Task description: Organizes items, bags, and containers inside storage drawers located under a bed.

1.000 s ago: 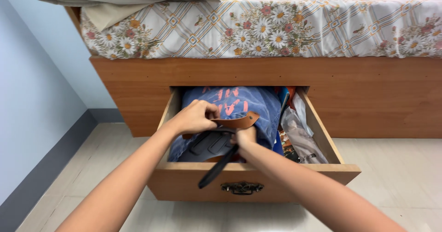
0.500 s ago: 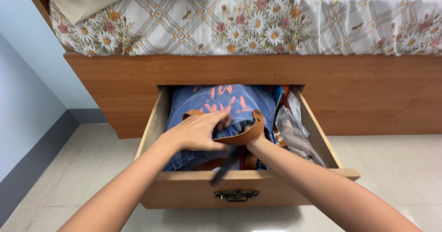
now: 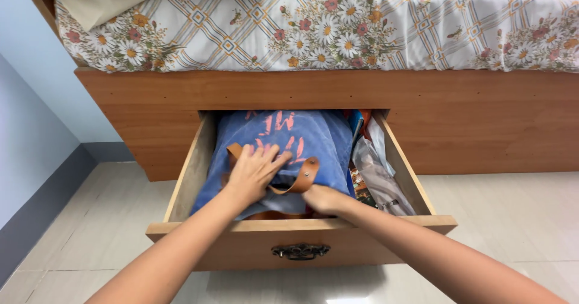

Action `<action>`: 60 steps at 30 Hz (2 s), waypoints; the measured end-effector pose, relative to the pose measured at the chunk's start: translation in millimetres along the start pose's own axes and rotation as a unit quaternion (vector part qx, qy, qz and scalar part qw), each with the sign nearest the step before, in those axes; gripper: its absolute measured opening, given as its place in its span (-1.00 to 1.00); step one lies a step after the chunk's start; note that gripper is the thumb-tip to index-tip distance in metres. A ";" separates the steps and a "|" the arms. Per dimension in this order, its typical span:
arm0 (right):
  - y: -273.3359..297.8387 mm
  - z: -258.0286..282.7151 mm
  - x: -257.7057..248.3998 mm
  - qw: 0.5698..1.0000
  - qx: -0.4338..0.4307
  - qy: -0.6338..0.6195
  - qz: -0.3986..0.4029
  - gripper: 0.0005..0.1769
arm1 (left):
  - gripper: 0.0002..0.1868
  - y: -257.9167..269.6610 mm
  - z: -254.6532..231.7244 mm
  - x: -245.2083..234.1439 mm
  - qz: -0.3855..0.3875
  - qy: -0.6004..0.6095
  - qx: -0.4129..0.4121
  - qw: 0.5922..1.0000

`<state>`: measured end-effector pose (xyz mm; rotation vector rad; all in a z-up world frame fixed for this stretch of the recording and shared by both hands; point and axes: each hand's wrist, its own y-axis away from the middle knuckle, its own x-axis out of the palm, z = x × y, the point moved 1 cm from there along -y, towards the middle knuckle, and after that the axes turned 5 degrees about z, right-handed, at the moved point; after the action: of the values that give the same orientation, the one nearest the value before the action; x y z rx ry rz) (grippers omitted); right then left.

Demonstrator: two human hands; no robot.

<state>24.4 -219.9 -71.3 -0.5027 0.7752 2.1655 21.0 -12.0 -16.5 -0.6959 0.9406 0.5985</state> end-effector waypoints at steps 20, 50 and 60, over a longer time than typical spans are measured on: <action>138.6 6.3 -107.7 0.999 -0.027 0.018 0.032 -0.48 | 0.11 -33.5 -14.3 -42.9 0.344 0.438 0.009 0.831; 100.2 -105.0 -98.0 0.925 0.101 0.359 0.075 -0.50 | -0.43 -85.9 -84.6 1.4 0.224 0.267 0.155 0.924; 89.6 -22.5 -60.9 0.954 0.158 0.150 0.204 0.19 | 0.25 36.0 74.0 21.5 0.186 0.444 -0.138 0.866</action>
<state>-4.2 -313.9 -20.5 -0.5452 1.4769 2.2957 42.8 70.2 -14.7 -1.0951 1.9059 0.7732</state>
